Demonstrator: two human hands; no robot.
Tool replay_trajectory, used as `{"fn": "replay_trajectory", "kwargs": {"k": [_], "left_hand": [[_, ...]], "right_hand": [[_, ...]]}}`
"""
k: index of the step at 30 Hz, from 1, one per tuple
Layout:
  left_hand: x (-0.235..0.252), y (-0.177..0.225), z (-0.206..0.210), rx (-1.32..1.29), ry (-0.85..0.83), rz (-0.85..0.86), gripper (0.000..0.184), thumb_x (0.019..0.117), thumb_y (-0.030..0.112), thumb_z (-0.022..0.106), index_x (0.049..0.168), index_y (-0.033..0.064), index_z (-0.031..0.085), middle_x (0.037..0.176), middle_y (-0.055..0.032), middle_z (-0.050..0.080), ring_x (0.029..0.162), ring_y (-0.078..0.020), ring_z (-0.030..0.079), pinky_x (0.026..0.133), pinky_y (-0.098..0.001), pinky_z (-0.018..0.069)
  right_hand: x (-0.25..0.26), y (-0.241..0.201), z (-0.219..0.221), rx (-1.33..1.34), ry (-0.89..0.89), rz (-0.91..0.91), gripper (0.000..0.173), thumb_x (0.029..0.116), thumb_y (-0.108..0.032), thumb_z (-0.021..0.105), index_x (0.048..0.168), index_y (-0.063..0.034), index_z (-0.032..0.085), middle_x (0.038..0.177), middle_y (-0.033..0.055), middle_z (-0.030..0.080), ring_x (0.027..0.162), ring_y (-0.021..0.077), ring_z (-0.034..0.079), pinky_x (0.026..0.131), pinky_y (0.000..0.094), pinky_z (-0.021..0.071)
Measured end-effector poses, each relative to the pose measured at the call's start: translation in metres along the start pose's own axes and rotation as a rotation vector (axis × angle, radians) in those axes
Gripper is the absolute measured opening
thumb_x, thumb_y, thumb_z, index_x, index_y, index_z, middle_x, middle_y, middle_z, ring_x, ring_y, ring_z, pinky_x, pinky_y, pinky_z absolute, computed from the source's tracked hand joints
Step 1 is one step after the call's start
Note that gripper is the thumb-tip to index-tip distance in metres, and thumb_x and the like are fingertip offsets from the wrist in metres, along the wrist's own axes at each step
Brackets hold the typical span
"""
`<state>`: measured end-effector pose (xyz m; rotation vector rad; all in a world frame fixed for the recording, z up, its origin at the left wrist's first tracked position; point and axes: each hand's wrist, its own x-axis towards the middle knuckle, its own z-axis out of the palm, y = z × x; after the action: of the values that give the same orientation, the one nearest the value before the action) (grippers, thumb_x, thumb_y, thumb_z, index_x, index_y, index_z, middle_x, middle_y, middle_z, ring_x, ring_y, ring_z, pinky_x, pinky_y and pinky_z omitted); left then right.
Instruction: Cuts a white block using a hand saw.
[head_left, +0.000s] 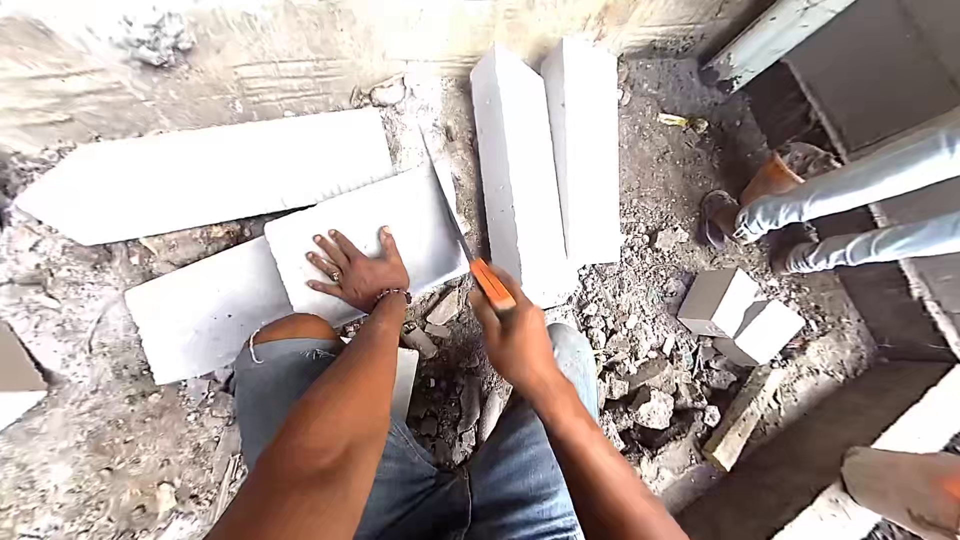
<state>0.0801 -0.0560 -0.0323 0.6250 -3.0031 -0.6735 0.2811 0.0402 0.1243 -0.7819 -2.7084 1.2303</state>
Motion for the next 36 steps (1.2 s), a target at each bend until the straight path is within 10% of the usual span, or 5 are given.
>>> {"fn": "replay_trajectory", "kwargs": {"k": [5,9,19,29,36], "left_hand": [[0.003,0.01,-0.003,-0.014,0.018,-0.006,0.097,0.0912,0.084,0.028,0.164,0.0199,0.028,0.173,-0.0039,0.018,0.16,-0.0324,0.008,0.121,-0.0708,-0.0051],[0.001,0.007,-0.003,-0.003,-0.013,-0.01,0.097,0.0915,0.083,0.025,0.165,0.0205,0.024,0.173,-0.0028,0.015,0.16,-0.0296,0.006,0.122,-0.0683,-0.0062],[0.012,0.013,0.001,0.079,0.001,0.003,0.098,0.0928,0.083,0.021,0.164,0.0152,0.025,0.172,-0.0093,0.018,0.16,-0.0358,0.008,0.12,-0.0728,-0.0029],[0.001,0.003,0.002,0.017,0.014,0.0,0.097,0.0931,0.081,0.023,0.165,0.0168,0.023,0.173,-0.0074,0.017,0.16,-0.0327,0.008,0.121,-0.0703,-0.0039],[0.008,0.011,0.005,0.044,0.031,-0.005,0.094,0.094,0.08,0.023,0.164,0.0169,0.027,0.172,-0.0063,0.02,0.16,-0.0342,0.009,0.12,-0.072,-0.0031]], "right_hand": [[-0.026,-0.002,-0.011,0.029,-0.054,0.016,0.065,0.1051,-0.057,0.048,0.159,-0.023,0.037,0.076,0.0035,0.066,0.058,0.0181,0.063,0.053,0.0441,0.0575],[-0.121,0.038,-0.023,0.106,0.063,-0.02,0.066,0.1038,-0.048,0.058,0.146,0.0018,0.053,0.105,0.0032,0.077,0.084,0.0042,0.073,0.075,0.0292,0.0649],[0.041,-0.042,-0.025,0.037,-0.062,-0.114,0.065,0.1092,-0.048,0.044,0.164,-0.0193,0.024,0.086,0.0099,0.065,0.06,0.0233,0.062,0.051,0.0449,0.0558],[-0.129,-0.001,-0.044,-0.191,0.111,-0.106,0.038,0.1045,-0.025,0.059,0.132,0.0006,0.057,0.089,0.0086,0.075,0.063,0.0157,0.07,0.054,0.037,0.0608],[0.067,-0.058,-0.01,-0.333,-0.028,-0.035,0.039,0.1098,-0.042,0.044,0.138,-0.015,0.049,0.075,0.0084,0.067,0.068,0.0311,0.07,0.06,0.0517,0.0559]]}}
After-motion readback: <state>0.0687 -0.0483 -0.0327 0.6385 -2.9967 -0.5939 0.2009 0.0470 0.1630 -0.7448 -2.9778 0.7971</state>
